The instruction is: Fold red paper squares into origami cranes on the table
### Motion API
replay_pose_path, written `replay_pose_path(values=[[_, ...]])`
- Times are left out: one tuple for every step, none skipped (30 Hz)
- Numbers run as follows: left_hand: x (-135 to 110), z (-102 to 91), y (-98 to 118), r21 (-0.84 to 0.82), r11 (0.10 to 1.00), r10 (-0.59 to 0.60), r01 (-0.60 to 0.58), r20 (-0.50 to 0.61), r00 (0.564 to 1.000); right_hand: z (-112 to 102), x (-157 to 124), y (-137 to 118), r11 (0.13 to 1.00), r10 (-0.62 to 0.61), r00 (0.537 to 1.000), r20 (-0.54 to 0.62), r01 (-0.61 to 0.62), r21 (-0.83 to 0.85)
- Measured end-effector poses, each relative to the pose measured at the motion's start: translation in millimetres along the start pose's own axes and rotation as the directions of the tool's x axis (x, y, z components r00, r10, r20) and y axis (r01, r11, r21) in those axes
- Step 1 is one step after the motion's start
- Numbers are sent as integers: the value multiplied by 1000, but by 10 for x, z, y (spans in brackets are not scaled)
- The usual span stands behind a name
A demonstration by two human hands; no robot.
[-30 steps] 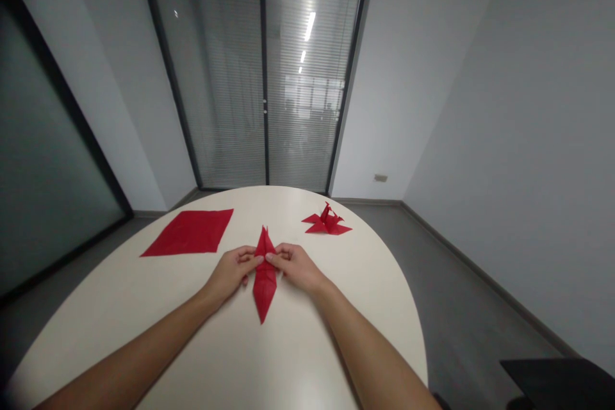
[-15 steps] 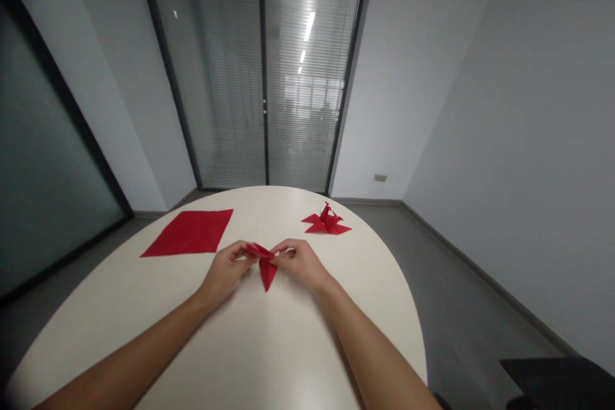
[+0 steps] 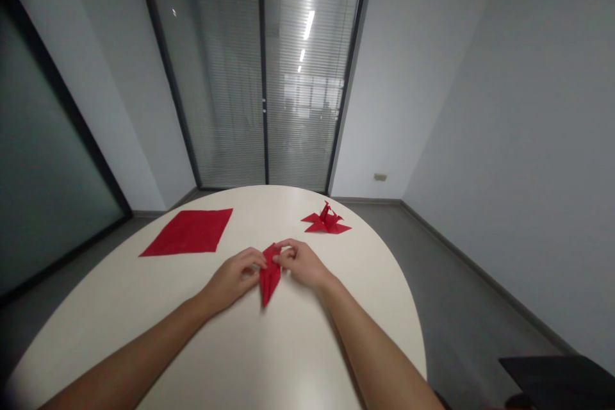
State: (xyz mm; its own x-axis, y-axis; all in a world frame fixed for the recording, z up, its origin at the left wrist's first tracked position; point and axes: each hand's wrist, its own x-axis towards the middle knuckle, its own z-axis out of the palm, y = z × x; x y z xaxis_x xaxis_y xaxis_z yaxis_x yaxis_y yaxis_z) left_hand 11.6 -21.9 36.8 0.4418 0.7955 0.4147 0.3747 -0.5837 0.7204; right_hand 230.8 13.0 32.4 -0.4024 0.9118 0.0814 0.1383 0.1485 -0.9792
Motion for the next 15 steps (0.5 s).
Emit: replay_pose_path(values=[[-12,-1,-4,57,998,8,-10,39,999,3,6,43,1000,10,1000,-1,-10,-17],[-22,-3,-10,108,994,16,-24,75,997,4,11,82,999,16,1000,1,-16,-40],[-31,-5,-17,148,988,24,-40,103,994,5,14,116,998,7,1000,-2,-8,-68],[-38,-8,-24,178,983,31,-53,124,992,5,14,142,996,3,1000,-9,-4,-87],[-44,-11,-31,200,978,37,-64,139,990,6,12,159,995,-3,1000,-14,2,-104],[-48,-16,-36,216,974,41,-73,151,988,8,10,168,993,-6,1000,-24,3,-117],[-51,-22,-38,227,970,45,-81,161,986,12,6,171,992,-2,999,-39,-3,-128],[-53,-29,-37,236,968,49,-90,171,984,17,3,170,990,4,998,-58,-13,-143],[-55,-35,-32,244,965,56,-100,181,982,24,1,167,987,12,997,-79,-25,-159],[-55,-40,-26,251,962,64,-112,190,980,32,0,164,984,22,995,-100,-39,-173],[-53,-43,-18,256,959,71,-120,194,978,41,1,163,982,34,992,-121,-56,-183],[-50,-40,-13,259,959,70,-119,191,979,49,5,164,979,47,989,-138,-73,-190],[-44,-32,-13,264,959,59,-105,176,983,56,10,168,977,60,987,-149,-89,-196],[-36,-17,-19,270,960,38,-77,146,989,61,17,172,974,73,985,-158,-105,-203],[-26,5,-35,274,961,5,-34,106,994,64,25,178,969,87,981,-171,-123,-212]])
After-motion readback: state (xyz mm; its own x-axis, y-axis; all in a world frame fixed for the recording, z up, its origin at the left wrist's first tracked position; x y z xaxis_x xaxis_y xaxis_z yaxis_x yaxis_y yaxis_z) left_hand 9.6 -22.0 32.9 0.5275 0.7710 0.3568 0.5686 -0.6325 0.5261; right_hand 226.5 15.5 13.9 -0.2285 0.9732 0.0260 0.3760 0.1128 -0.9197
